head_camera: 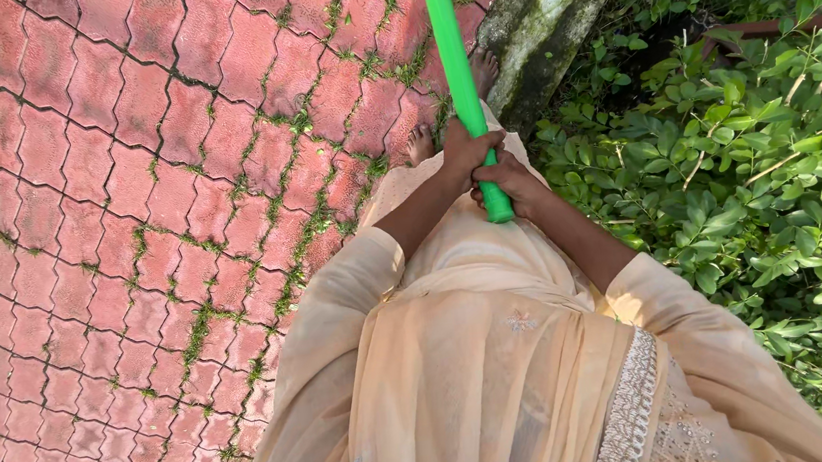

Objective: The person sweeps an outdoor paved area with a broom, clearing debris and dirt from the surface and edges.

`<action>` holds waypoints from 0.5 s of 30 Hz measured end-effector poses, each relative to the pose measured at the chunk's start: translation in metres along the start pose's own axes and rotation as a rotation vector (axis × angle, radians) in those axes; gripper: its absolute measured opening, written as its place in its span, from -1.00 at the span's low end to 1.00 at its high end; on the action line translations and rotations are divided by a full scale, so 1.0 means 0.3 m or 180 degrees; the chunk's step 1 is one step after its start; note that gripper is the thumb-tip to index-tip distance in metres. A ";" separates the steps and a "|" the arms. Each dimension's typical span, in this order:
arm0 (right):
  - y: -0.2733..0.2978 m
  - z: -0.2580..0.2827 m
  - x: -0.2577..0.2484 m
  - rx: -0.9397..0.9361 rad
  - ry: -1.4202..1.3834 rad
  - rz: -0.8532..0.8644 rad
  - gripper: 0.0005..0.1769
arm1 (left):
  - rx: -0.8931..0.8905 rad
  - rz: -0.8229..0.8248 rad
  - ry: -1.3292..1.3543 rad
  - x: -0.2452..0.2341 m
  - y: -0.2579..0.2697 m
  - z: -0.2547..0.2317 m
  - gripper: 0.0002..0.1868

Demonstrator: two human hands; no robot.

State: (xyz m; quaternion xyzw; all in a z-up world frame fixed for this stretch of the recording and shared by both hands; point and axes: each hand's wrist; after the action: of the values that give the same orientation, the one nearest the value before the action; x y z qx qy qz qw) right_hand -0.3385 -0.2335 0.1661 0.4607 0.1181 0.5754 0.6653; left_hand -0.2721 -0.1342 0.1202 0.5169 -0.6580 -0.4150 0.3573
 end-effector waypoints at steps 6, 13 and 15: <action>-0.011 -0.164 -0.303 0.0787 -0.0604 0.0342 -0.77 | -0.1520 -0.0102 -0.0045 0.114 -0.068 0.207 -0.46; -0.061 -0.159 -0.268 -0.0518 -0.1089 -0.0350 -0.84 | -0.0680 0.0884 -0.1253 0.227 -0.328 0.088 -0.39; -0.053 -0.110 -0.193 -0.0801 -0.0971 -0.0466 -0.85 | -0.0066 0.0927 -0.1098 0.190 -0.261 0.045 -0.30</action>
State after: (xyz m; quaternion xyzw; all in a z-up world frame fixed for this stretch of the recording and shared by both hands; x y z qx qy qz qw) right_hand -0.3686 -0.2671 0.1144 0.4460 -0.0236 0.4593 0.7678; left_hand -0.2661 -0.1971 0.0455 0.3340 -0.7728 -0.4480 0.3009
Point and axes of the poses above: each hand's wrist, its own y-axis away from the middle knuckle, its own x-axis out of the palm, z = x × y, and after that the axes turned 14 degrees about -x, right-handed
